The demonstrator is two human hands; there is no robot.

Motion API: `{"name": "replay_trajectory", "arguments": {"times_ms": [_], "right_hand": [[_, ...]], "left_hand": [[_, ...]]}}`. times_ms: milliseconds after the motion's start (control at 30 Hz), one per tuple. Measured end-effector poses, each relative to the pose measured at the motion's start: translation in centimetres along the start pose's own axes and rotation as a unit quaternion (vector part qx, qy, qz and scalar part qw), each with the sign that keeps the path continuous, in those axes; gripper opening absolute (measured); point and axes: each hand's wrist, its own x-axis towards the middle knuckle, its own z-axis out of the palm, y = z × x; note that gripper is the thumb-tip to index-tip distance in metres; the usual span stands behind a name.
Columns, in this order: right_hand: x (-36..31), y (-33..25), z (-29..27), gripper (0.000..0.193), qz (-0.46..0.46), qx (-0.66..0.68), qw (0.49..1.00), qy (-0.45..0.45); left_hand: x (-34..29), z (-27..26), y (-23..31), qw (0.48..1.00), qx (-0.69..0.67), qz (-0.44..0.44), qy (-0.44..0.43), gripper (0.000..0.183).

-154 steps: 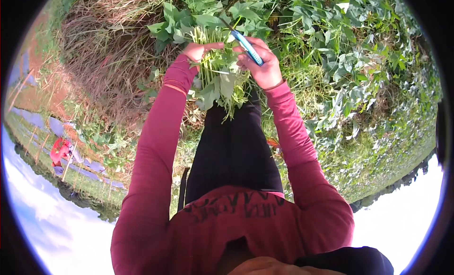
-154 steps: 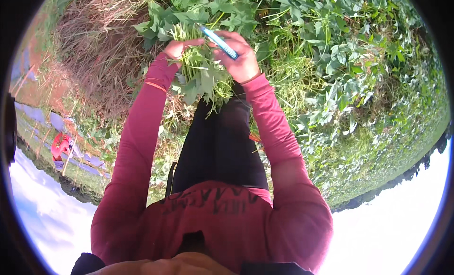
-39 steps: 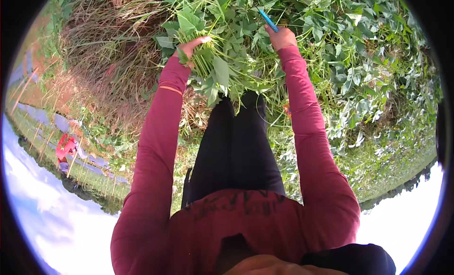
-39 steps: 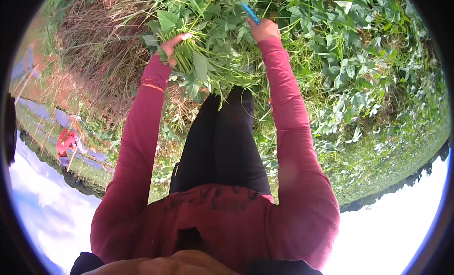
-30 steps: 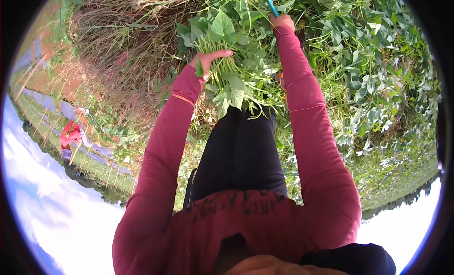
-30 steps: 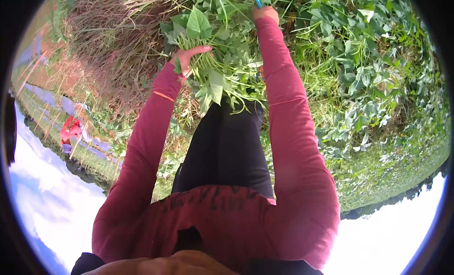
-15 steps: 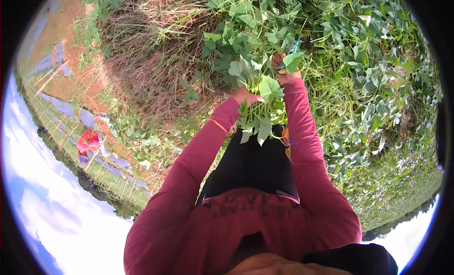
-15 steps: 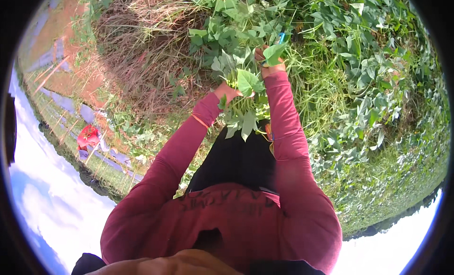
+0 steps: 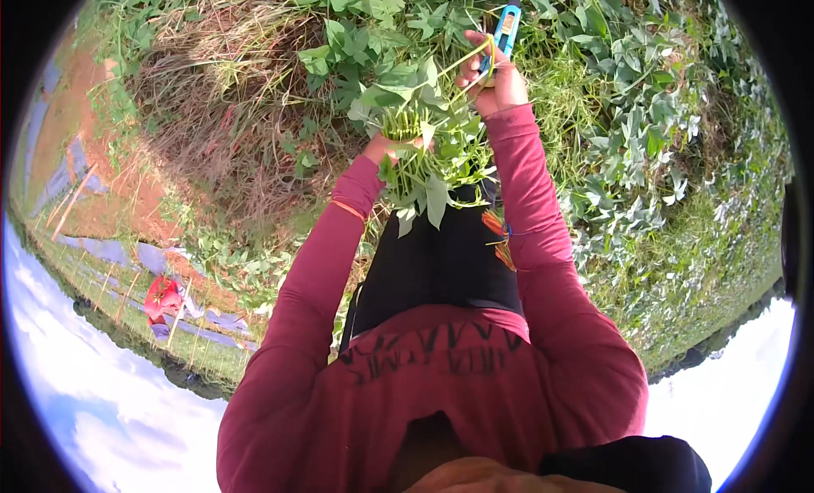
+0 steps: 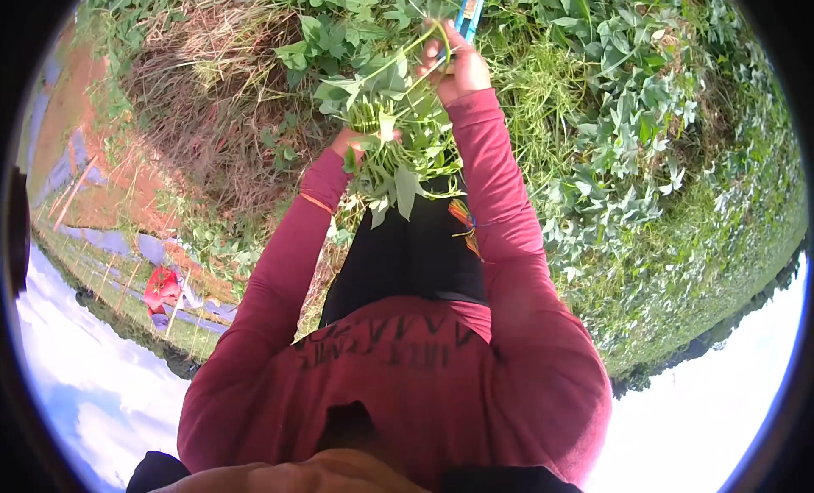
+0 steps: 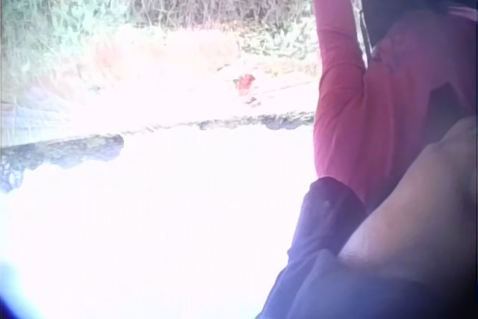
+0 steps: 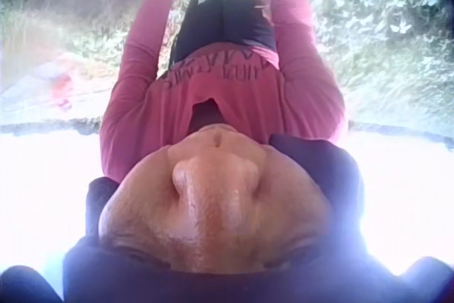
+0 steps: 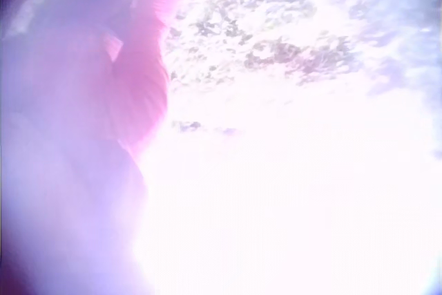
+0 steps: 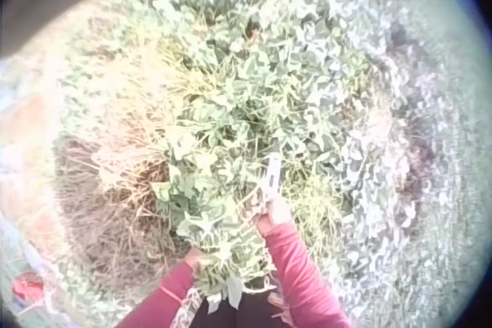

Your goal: The person harvests green vines in a field using shears, gathering the cut stems into a bundle by hand.

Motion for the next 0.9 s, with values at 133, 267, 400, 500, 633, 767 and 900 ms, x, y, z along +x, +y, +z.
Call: {"name": "replay_trajectory", "arguments": {"times_ms": [133, 267, 400, 500, 633, 767, 900], "right_hand": [[-3.8, -8.2, 2.7, 0.021, -0.266, -0.230, 0.880, 0.321], [-5.6, -9.3, 3.6, 0.010, -0.518, -0.308, 0.699, 0.386], [-5.0, 8.8, 5.3, 0.023, -0.280, -0.471, 0.782, 0.298], [-5.9, 12.7, 6.6, 0.020, -0.254, -0.465, 0.793, 0.303], [-5.6, 16.0, 7.9, 0.017, -0.185, -0.407, 0.859, 0.248], [-4.2, 19.2, 9.5, 0.013, -0.204, -0.340, 0.905, 0.153], [-2.8, 18.5, 10.2, 0.015, -0.145, -0.325, 0.934, -0.038]], "left_hand": [[-5.1, -1.0, 3.0, 0.990, -0.097, 0.070, 0.075, 0.028], [-9.9, 1.8, 6.6, 0.941, -0.275, 0.071, 0.184, 0.031], [-11.6, 5.5, 8.1, 0.931, -0.239, 0.207, 0.183, 0.031], [-12.4, 6.2, 9.0, 0.920, -0.226, 0.237, 0.217, 0.030], [-13.0, 5.0, 9.0, 0.897, -0.190, 0.282, 0.284, 0.039], [-14.7, 1.0, 9.7, 0.905, -0.189, 0.246, 0.291, 0.043], [-18.1, -1.2, 12.1, 0.905, -0.091, 0.280, 0.307, 0.045]]}}
